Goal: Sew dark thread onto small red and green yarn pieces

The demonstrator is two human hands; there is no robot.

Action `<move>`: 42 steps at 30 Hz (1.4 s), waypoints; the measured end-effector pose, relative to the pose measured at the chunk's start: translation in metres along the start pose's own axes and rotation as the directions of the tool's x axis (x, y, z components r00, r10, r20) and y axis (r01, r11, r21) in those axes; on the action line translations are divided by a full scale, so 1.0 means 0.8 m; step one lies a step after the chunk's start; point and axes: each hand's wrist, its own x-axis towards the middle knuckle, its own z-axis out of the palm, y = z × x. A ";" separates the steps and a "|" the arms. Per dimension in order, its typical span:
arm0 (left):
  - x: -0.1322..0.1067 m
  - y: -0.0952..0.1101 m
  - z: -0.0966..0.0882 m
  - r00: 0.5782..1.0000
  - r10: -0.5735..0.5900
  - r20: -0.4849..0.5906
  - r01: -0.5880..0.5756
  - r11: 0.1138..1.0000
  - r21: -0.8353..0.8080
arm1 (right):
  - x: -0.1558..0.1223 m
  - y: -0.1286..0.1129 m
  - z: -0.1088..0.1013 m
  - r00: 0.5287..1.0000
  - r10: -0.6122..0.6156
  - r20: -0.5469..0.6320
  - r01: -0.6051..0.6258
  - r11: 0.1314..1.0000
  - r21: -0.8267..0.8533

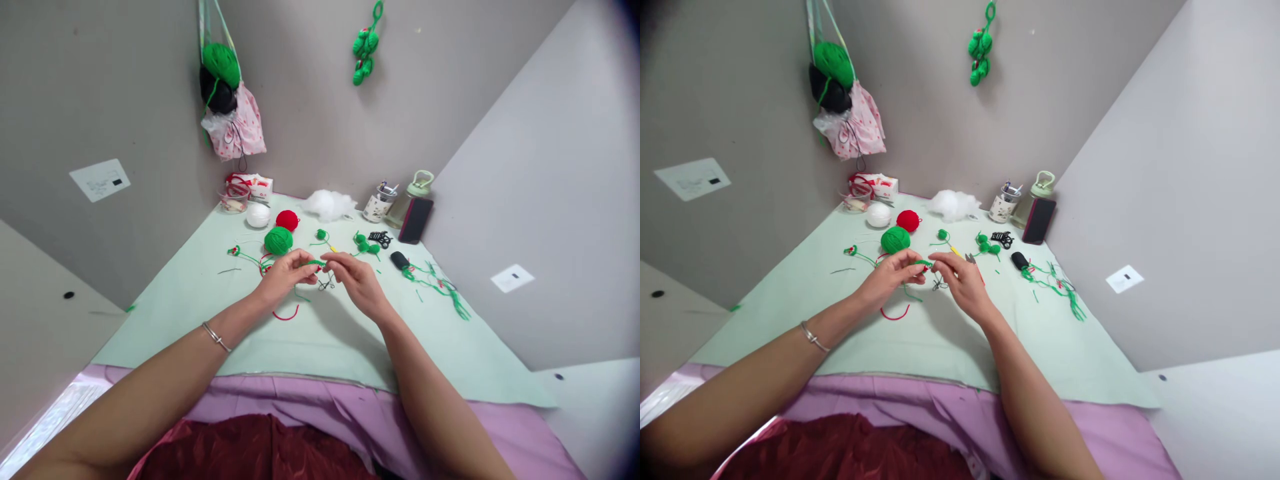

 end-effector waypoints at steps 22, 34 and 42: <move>0.002 0.002 -0.005 0.996 -0.012 -0.084 0.005 0.997 -0.080 | -0.007 -0.008 0.002 0.960 -0.269 -0.073 0.219 0.891 -0.397; 0.002 0.006 -0.004 0.996 -0.016 -0.092 0.009 0.997 -0.076 | -0.007 -0.012 0.000 0.955 -0.284 -0.087 0.226 0.885 -0.406; 0.002 0.003 -0.005 0.997 -0.009 -0.082 0.004 0.998 -0.070 | -0.007 -0.009 0.000 0.958 -0.279 -0.071 0.226 0.882 -0.414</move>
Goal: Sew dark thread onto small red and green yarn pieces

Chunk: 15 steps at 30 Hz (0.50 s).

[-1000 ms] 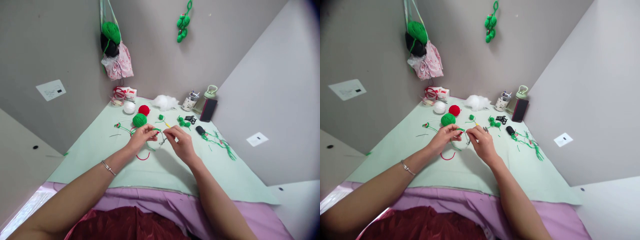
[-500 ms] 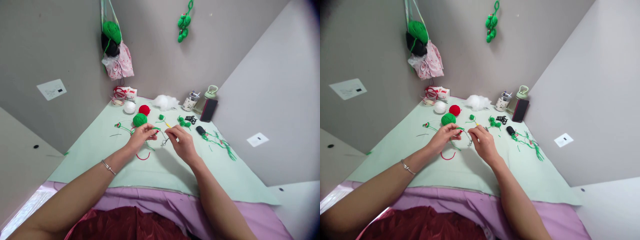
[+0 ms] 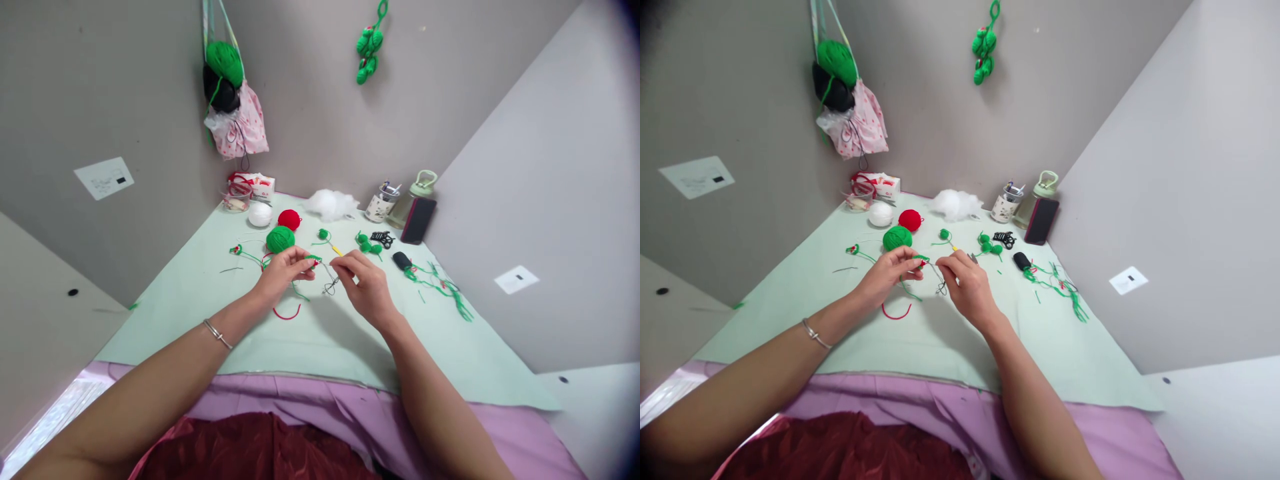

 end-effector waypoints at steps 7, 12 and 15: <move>0.000 -0.001 -0.001 1.000 -0.012 0.011 0.012 1.000 0.018 | -0.001 0.002 0.002 1.000 -0.026 -0.008 0.026 0.999 -0.034; 0.002 -0.001 -0.003 0.999 -0.031 0.018 0.031 0.999 -0.015 | 0.000 0.007 0.002 1.000 -0.030 -0.007 0.029 0.995 -0.098; 0.003 0.000 -0.003 0.999 -0.037 0.018 0.038 0.999 -0.024 | 0.000 0.006 0.000 0.999 -0.049 -0.003 0.048 0.989 -0.137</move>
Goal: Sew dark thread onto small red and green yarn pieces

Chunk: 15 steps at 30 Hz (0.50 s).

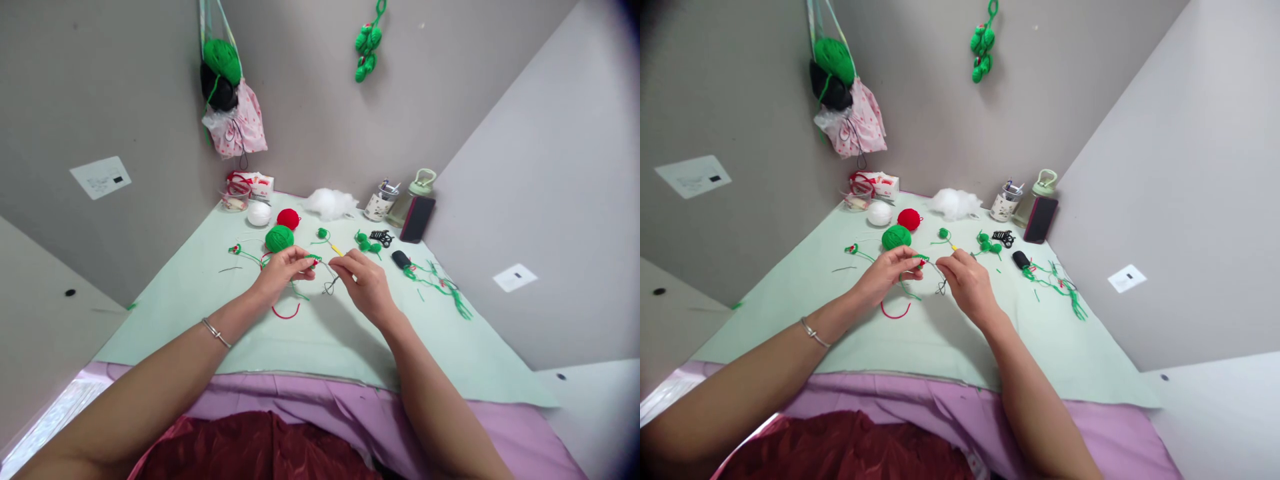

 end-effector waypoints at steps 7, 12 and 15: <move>-0.001 0.001 0.001 1.000 0.002 -0.015 -0.002 1.000 0.002 | 0.000 -0.004 -0.006 1.000 -0.015 -0.003 0.015 1.000 0.008; 0.000 0.001 0.001 1.000 -0.004 -0.014 0.004 1.000 0.002 | 0.000 -0.003 -0.004 1.000 -0.024 0.010 0.024 1.000 0.012; -0.001 0.001 0.001 1.000 0.000 -0.012 0.001 1.000 0.007 | 0.000 -0.004 -0.004 1.000 -0.023 0.014 0.022 1.000 0.009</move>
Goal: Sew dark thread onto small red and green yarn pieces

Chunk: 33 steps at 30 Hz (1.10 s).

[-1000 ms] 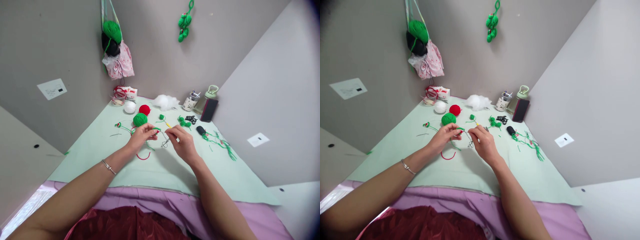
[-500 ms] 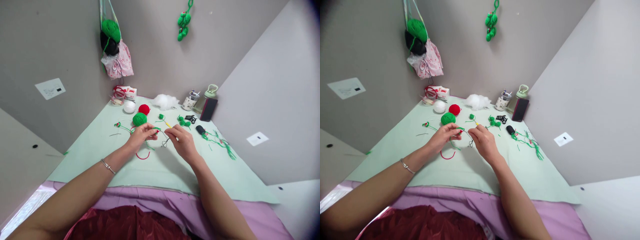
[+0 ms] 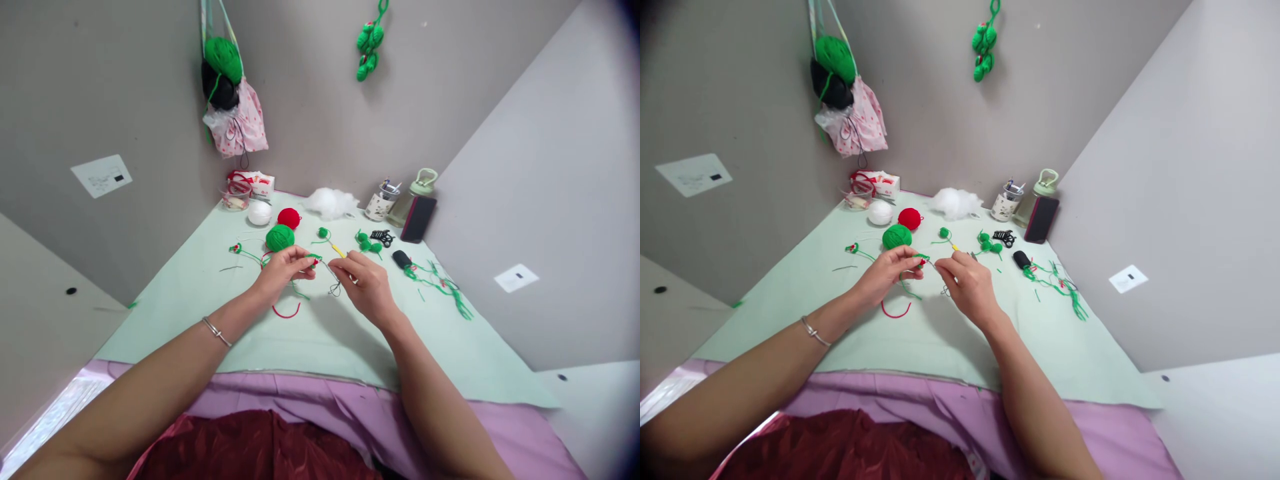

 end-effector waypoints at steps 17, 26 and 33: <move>0.001 0.003 -0.005 0.986 -0.045 0.160 0.055 0.997 -0.058 | 0.003 0.000 -0.006 0.978 0.198 0.061 -0.207 0.933 0.293; -0.001 0.003 -0.004 0.978 -0.066 0.199 0.078 0.996 -0.051 | 0.005 0.003 -0.001 0.945 0.288 0.156 -0.326 0.784 0.527; -0.005 0.012 0.000 0.966 -0.113 0.235 0.133 0.988 -0.073 | 0.008 0.010 -0.007 0.920 0.292 0.261 -0.392 0.673 0.627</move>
